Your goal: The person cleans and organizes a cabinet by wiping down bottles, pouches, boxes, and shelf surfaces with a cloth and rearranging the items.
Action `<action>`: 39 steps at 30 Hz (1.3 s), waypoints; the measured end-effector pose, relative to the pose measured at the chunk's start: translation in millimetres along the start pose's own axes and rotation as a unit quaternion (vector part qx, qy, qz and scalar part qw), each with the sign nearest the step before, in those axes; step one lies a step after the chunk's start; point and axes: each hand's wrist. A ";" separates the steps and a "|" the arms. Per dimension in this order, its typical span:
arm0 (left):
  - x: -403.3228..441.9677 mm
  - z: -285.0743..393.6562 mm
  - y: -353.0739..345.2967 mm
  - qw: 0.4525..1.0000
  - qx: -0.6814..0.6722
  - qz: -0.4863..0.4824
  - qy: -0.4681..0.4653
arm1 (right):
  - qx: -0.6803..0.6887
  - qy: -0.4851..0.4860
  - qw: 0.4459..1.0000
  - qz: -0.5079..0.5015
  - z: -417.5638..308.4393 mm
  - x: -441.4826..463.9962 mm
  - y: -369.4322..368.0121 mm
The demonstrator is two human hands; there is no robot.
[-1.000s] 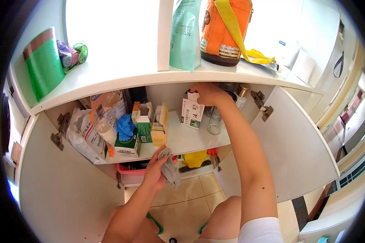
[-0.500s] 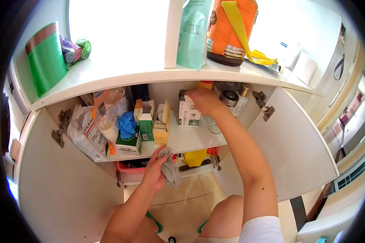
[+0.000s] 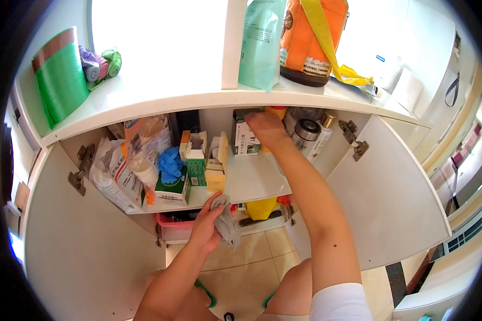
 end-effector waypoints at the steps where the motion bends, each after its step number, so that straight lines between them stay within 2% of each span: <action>1: -0.3 0.2 0.5 1.000 -0.001 0.001 0.000 | 0.011 0.001 1.000 0.002 0.4 -1.0 0.1; 3: -1.1 0.7 0.9 1.000 -0.006 -0.002 0.000 | 0.022 0.005 1.000 0.005 3.6 -4.5 -2.9; 5: -0.2 0.9 2.9 1.000 -0.005 -0.005 0.002 | -0.013 0.074 0.974 0.215 4.6 -10.5 -11.8; 6: 0.2 0.5 3.9 1.000 -0.005 -0.007 0.004 | -0.012 0.075 0.973 0.216 -4.3 -16.6 -3.6; 8: 0.3 0.7 4.9 1.000 -0.006 0.001 0.002 | 0.156 0.015 0.941 0.301 -34.2 -36.5 21.7; 9: 0.0 0.7 5.1 1.000 -0.007 0.010 0.003 | 0.157 0.017 0.940 0.302 -46.5 -46.3 17.8; 11: -1.9 0.5 1.8 1.000 -0.009 0.021 -0.007 | 0.330 -0.087 0.903 0.261 -72.3 -69.5 9.0; 13: -2.7 0.4 -0.4 0.999 -0.010 0.032 -0.015 | 0.410 -0.112 0.869 0.255 -102.0 -84.2 -16.7; 14: -3.1 -0.1 -1.1 0.999 -0.008 0.031 -0.018 | 0.410 -0.112 0.868 0.256 -114.7 -87.9 -23.3; 16: -2.4 -1.8 -0.4 0.999 -0.006 0.032 -0.020 | 0.490 -0.156 0.824 0.238 -136.6 -90.0 -33.3; 19: 1.2 -4.8 2.8 0.998 -0.003 0.051 -0.029 | 0.488 -0.193 0.823 0.216 -154.4 -83.6 -45.5; 26: 4.0 -2.0 11.7 0.997 -0.012 0.057 -0.042 | 0.420 -0.224 0.849 0.231 -168.7 -70.8 -39.2; 29: 2.4 0.8 11.7 0.997 -0.016 0.063 -0.038 | 0.422 -0.261 0.847 0.192 -173.8 -67.2 -38.0; 31: 2.0 1.1 12.4 0.997 -0.016 0.068 -0.036 | 0.377 -0.259 0.855 0.243 -177.2 -66.0 -43.3; 37: -0.5 1.5 14.1 0.998 -0.026 0.043 -0.032 | 0.388 -0.299 0.836 0.247 -167.2 -81.6 -50.8; 39: -4.9 2.8 11.0 0.999 -0.014 0.045 -0.016 | 0.405 -0.283 0.828 0.267 -155.7 -94.3 -48.3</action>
Point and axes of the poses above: each hand's wrist, its own x-axis towards the middle knuckle, its own y-axis out of the back of the hand, z = x × y, and after that the axes turned 8 degrees about y, right-handed
